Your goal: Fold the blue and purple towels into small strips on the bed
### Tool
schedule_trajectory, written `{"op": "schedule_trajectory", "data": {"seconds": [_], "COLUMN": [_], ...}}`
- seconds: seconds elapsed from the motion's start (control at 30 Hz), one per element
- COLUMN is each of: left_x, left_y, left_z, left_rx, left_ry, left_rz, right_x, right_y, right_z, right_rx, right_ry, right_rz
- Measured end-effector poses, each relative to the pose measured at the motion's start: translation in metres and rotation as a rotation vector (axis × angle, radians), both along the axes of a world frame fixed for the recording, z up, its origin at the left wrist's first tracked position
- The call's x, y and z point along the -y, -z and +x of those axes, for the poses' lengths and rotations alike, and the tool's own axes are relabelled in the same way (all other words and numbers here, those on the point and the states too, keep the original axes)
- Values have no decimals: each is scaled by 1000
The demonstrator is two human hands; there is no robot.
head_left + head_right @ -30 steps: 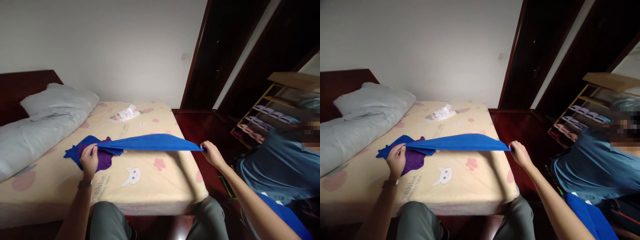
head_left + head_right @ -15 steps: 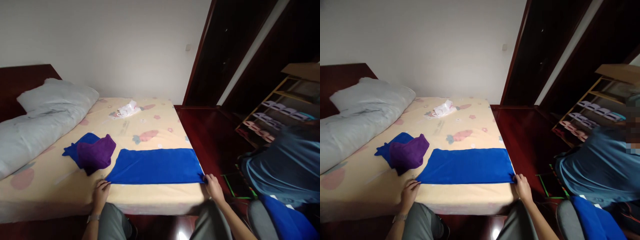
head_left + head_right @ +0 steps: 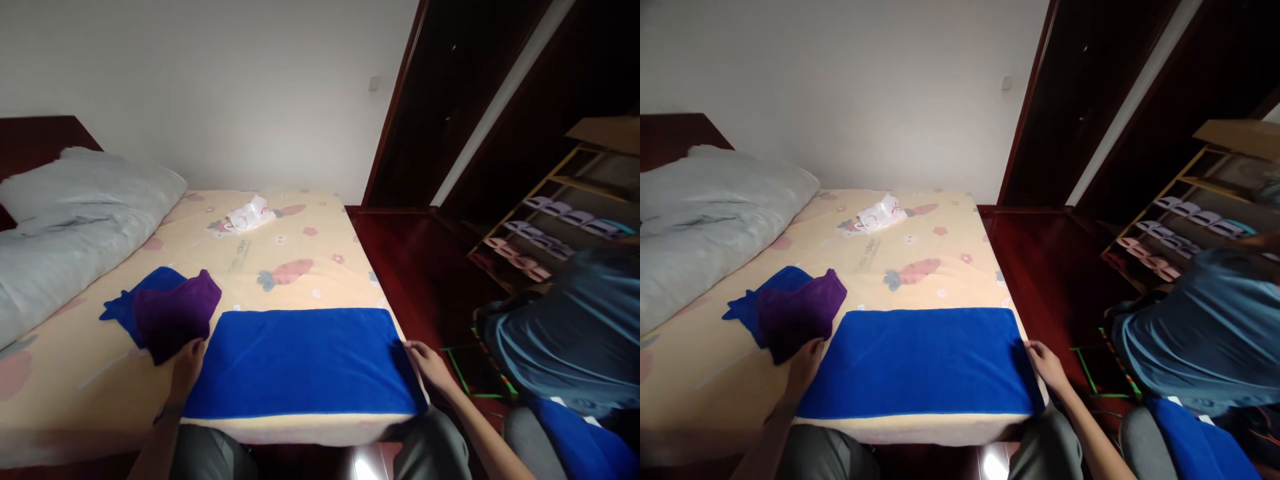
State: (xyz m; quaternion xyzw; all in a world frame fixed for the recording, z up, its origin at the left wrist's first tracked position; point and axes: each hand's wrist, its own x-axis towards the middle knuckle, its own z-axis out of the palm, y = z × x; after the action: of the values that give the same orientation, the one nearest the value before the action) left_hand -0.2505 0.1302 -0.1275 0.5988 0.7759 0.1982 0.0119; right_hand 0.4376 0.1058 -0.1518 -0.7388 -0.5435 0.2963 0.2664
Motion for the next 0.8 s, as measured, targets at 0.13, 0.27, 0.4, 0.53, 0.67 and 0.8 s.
{"op": "schedule_trajectory", "data": {"seconds": [0.13, 0.27, 0.4, 0.53, 0.67, 0.8], "left_x": [-76, -101, -108, -115, -98, -63], "left_y": [-9, -4, 3, 8, 21, 36], "left_z": [30, 30, 23, 41, 48, 14], "left_rx": [19, -49, -83, -206, -310, -345], "left_ry": [-127, -129, -141, -191, -137, -73], "left_rz": [-229, -412, -233, -156, 40, 149], "right_x": [-87, -128, -139, -144, -132, -85], "right_y": [1, 13, 22, 21, 21, 27], "right_z": [-20, -23, -11, -10, -22, -25], "right_rx": [100, 144, 185, 208, 211, 273], "right_ry": [141, 145, 157, 188, 206, 163], "right_rz": [-137, -186, -149, -105, -106, -168]}}
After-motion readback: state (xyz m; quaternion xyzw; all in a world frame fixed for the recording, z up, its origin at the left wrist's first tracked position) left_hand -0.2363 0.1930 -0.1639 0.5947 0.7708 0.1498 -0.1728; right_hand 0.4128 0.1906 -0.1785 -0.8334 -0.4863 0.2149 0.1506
